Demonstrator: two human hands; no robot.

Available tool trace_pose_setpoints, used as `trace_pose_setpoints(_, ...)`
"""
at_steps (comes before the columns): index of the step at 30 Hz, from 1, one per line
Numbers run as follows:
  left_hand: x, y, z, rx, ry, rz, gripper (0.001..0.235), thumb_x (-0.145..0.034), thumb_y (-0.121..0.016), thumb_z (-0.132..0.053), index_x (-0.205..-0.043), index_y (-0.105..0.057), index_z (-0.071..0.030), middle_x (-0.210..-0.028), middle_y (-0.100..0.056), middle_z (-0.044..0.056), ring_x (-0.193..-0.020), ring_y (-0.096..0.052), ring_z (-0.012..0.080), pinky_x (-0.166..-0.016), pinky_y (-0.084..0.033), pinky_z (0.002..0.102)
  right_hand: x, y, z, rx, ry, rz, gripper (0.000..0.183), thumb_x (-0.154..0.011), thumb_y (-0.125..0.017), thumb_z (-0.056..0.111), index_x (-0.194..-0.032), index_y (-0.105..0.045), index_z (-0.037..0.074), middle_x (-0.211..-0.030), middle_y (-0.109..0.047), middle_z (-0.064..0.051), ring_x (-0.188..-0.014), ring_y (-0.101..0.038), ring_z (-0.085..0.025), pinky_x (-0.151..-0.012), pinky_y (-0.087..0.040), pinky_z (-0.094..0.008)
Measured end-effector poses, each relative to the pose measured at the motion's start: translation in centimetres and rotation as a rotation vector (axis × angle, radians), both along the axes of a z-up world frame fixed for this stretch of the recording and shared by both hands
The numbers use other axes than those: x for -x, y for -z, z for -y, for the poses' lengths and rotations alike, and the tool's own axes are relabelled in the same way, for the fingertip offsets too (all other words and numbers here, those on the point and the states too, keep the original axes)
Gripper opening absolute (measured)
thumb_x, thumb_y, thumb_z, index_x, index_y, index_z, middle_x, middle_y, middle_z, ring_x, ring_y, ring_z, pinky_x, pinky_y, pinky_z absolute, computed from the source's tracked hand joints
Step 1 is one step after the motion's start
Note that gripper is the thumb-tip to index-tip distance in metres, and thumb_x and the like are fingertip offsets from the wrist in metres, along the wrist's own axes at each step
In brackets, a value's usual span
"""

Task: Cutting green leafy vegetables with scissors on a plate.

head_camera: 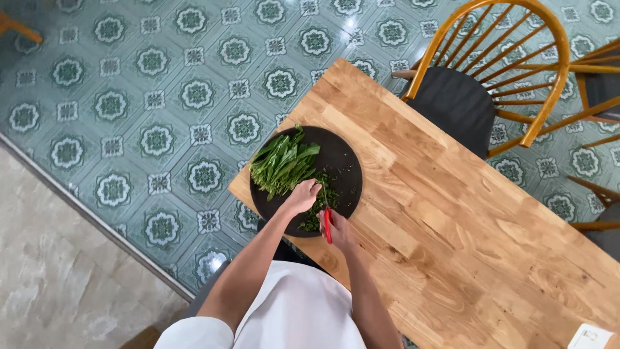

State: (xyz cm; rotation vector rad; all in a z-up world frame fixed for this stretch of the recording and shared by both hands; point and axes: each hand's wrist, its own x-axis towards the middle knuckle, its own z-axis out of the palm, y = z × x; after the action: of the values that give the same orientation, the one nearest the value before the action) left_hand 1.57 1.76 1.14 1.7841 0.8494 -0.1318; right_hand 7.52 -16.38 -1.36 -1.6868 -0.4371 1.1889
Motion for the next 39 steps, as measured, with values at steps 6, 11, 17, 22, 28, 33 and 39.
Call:
trace_pose_setpoints(6,-0.9,1.9,-2.3,-0.048,0.119,0.025,0.038,-0.108,-0.047,-0.032,-0.098,-0.057,0.004,-0.086,-0.065,0.023,-0.081,-0.064,0.0369,-0.074,-0.046,0.049,1.5,1.8,-1.7,-0.069,0.121,-0.120,0.041,-0.102,-0.055,0.043,-0.101,-0.067,0.003,-0.061,-0.061,-0.003,-0.047,-0.055,-0.011,-0.044,-0.043,-0.027)
trace_pose_setpoints(11,-0.4,4.1,-4.3,-0.063,0.209,0.091,0.034,-0.107,-0.050,-0.030,-0.106,-0.060,0.002,-0.092,-0.066,0.025,-0.086,-0.065,0.0417,-0.073,-0.048,0.050,4.1,1.7,-3.5,0.054,0.179,0.057,0.048,-0.104,-0.055,0.046,-0.095,-0.067,0.001,-0.059,-0.062,-0.004,-0.045,-0.056,-0.011,-0.043,-0.043,-0.028)
trace_pose_setpoints(17,-0.5,7.0,-5.7,-0.067,0.312,0.129,0.032,-0.105,-0.051,-0.029,-0.097,-0.060,0.001,-0.080,-0.064,0.022,-0.077,-0.063,0.0414,-0.068,-0.046,0.050,6.8,0.3,-5.9,0.136,0.349,-0.023,0.048,-0.101,-0.057,0.047,-0.094,-0.066,0.000,-0.060,-0.063,-0.005,-0.045,-0.057,-0.012,-0.043,-0.043,-0.028)
trace_pose_setpoints(22,-0.1,5.1,-5.5,0.009,0.334,0.042,0.036,-0.108,-0.050,-0.031,-0.095,-0.057,0.002,-0.078,-0.063,0.024,-0.073,-0.062,0.0435,-0.068,-0.046,0.050,7.8,1.4,-5.7,0.091,0.396,-0.025,0.050,-0.102,-0.056,0.048,-0.093,-0.065,0.000,-0.061,-0.064,-0.006,-0.047,-0.059,-0.012,-0.044,-0.046,-0.028)
trace_pose_setpoints(28,-0.3,8.2,-3.7,-0.117,0.281,0.164,0.033,-0.105,-0.053,-0.030,-0.096,-0.060,0.000,-0.087,-0.066,0.025,-0.084,-0.062,0.0462,-0.070,-0.046,0.051,7.6,3.2,-4.2,0.081,0.402,-0.065,0.052,-0.103,-0.056,0.049,-0.094,-0.066,-0.002,-0.061,-0.064,-0.007,-0.046,-0.060,-0.013,-0.044,-0.046,-0.027)
trace_pose_setpoints(33,0.4,10.5,-2.9,-0.129,0.260,0.244,0.041,-0.105,-0.053,-0.032,-0.119,-0.063,0.005,-0.104,-0.069,0.027,-0.098,-0.065,0.0444,-0.080,-0.052,0.047,7.4,5.6,-2.4,-0.057,0.421,-0.139,0.045,-0.103,-0.058,0.046,-0.102,-0.067,0.002,-0.066,-0.059,-0.002,-0.050,-0.053,-0.008,-0.047,-0.044,-0.025)
trace_pose_setpoints(39,1.1,0.6,-2.6,0.119,0.236,0.011,0.049,-0.104,-0.048,-0.034,-0.138,-0.049,0.002,-0.108,-0.072,0.025,-0.099,-0.070,0.0397,-0.085,-0.051,0.045,6.2,5.1,-1.2,-0.040,0.317,-0.058,0.041,-0.102,-0.059,0.043,-0.108,-0.066,0.003,-0.073,-0.060,0.000,-0.056,-0.055,-0.008,-0.051,-0.043,-0.024)
